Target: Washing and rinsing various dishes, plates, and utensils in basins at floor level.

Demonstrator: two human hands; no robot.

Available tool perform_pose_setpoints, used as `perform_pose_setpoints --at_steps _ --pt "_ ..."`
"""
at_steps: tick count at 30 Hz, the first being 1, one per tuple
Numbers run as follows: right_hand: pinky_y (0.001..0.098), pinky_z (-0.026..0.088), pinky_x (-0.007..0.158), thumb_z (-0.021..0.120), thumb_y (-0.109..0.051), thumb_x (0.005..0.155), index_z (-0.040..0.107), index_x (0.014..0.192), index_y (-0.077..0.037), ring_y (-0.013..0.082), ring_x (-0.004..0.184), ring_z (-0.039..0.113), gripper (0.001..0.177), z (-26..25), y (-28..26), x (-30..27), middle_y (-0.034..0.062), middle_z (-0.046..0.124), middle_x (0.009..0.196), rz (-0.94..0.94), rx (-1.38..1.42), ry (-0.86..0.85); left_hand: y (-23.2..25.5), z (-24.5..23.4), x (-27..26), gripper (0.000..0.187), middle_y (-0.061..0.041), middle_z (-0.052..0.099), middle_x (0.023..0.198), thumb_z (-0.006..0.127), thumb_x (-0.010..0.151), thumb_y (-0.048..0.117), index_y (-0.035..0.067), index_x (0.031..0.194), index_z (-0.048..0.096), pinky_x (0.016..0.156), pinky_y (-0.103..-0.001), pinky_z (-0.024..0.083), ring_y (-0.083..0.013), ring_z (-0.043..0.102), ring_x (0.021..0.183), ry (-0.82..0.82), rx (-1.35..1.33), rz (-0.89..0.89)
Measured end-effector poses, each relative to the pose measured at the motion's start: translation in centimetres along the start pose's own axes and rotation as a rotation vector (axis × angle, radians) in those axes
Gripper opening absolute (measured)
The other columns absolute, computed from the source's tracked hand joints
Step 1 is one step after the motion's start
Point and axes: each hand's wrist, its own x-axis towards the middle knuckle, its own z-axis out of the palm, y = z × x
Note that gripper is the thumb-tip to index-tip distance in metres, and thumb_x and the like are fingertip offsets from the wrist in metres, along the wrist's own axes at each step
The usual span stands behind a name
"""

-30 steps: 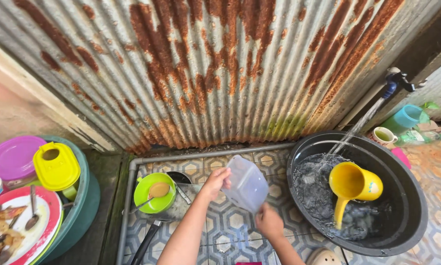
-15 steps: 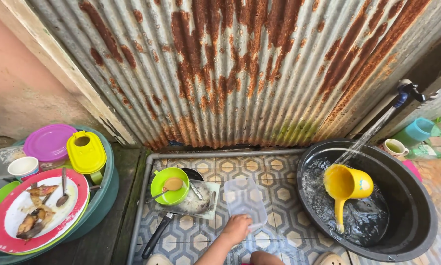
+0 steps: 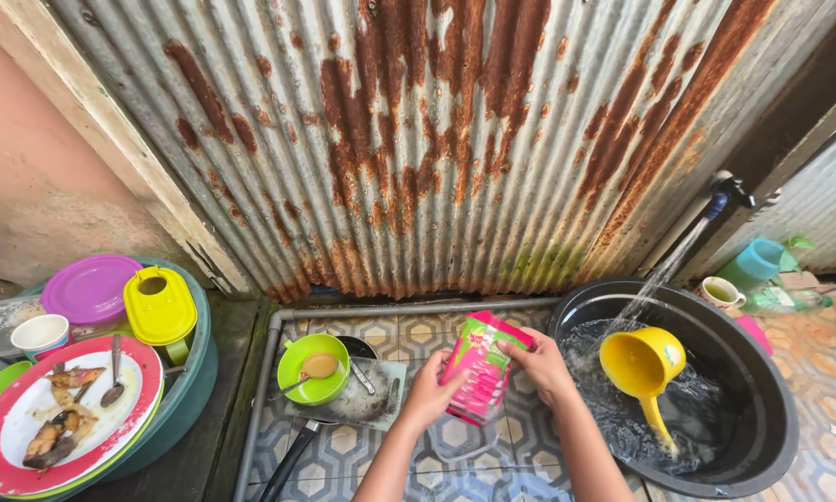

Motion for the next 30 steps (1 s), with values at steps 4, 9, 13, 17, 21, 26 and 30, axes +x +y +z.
perform_pose_setpoints --at_steps 4,9,13,17,21,26,30 --pt "0.0282 0.053 0.074 0.077 -0.015 0.089 0.074 0.115 -0.001 0.011 0.08 0.066 0.03 0.9 1.4 -0.1 0.0068 0.077 0.096 -0.064 -0.019 0.045 0.9 1.1 -1.0 0.051 -0.006 0.07 0.123 0.071 0.086 0.032 0.01 0.13 0.055 0.087 -0.039 0.061 -0.0191 0.073 0.107 -0.07 -0.007 -0.074" --pt "0.0283 0.055 0.074 0.082 -0.019 0.082 0.07 0.106 -0.005 0.0129 0.079 0.065 0.031 4.8 -0.4 -2.4 0.0051 0.072 0.089 -0.201 -0.266 0.181 -3.3 2.3 1.8 0.043 -0.009 0.072 0.114 0.07 0.091 0.021 0.007 0.131 0.062 0.086 -0.033 0.059 -0.0171 0.07 0.1 0.107 -0.521 0.176" --pt "0.0335 0.05 0.071 0.085 -0.019 0.071 0.066 0.098 0.002 0.0224 0.081 0.058 0.04 9.1 -3.5 -5.9 0.0116 0.061 0.09 -0.687 -0.734 0.613 -3.7 2.5 2.4 0.036 -0.01 0.072 0.114 0.07 0.091 0.014 0.002 0.124 0.063 0.086 -0.031 0.055 -0.0155 0.069 0.1 0.217 -0.53 0.294" --pt "0.0317 0.053 0.065 0.086 -0.021 0.077 0.072 0.095 -0.001 0.02 0.072 0.063 0.03 10.1 -2.6 -5.9 0.0089 0.062 0.084 -0.453 -0.563 0.304 -4.2 2.4 2.9 0.031 -0.007 0.071 0.11 0.063 0.098 0.021 0.003 0.123 0.066 0.083 -0.028 0.054 -0.0128 0.066 0.096 0.276 -0.691 0.203" --pt "0.0289 0.057 0.065 0.083 -0.019 0.079 0.077 0.093 -0.002 0.0169 0.07 0.072 0.023 9.7 -1.5 -5.2 0.0074 0.07 0.084 -0.433 -0.507 0.246 -5.7 1.9 3.5 0.034 -0.009 0.074 0.1 0.057 0.104 0.027 0.001 0.112 0.075 0.077 -0.029 0.053 -0.0117 0.064 0.087 0.315 -0.535 0.219" --pt "0.0273 0.058 0.065 0.074 -0.013 0.084 0.075 0.1 -0.001 0.0121 0.07 0.072 0.02 8.5 -0.3 -4.2 0.0057 0.074 0.083 -0.435 -0.484 0.263 -3.3 2.1 1.6 0.035 -0.007 0.075 0.1 0.056 0.104 0.028 -0.001 0.109 0.076 0.078 -0.028 0.053 -0.0105 0.065 0.088 0.254 -0.354 0.448" --pt "0.0271 0.049 0.062 0.064 -0.012 0.099 0.071 0.099 0.0 0.0076 0.068 0.058 0.014 6.9 2.7 -2.0 0.0035 0.066 0.078 -0.252 -0.061 0.161 -3.5 2.3 1.7 0.035 -0.011 0.075 0.106 0.056 0.104 0.027 -0.001 0.113 0.076 0.082 -0.029 0.055 -0.0147 0.068 0.091 0.123 -0.693 0.25"
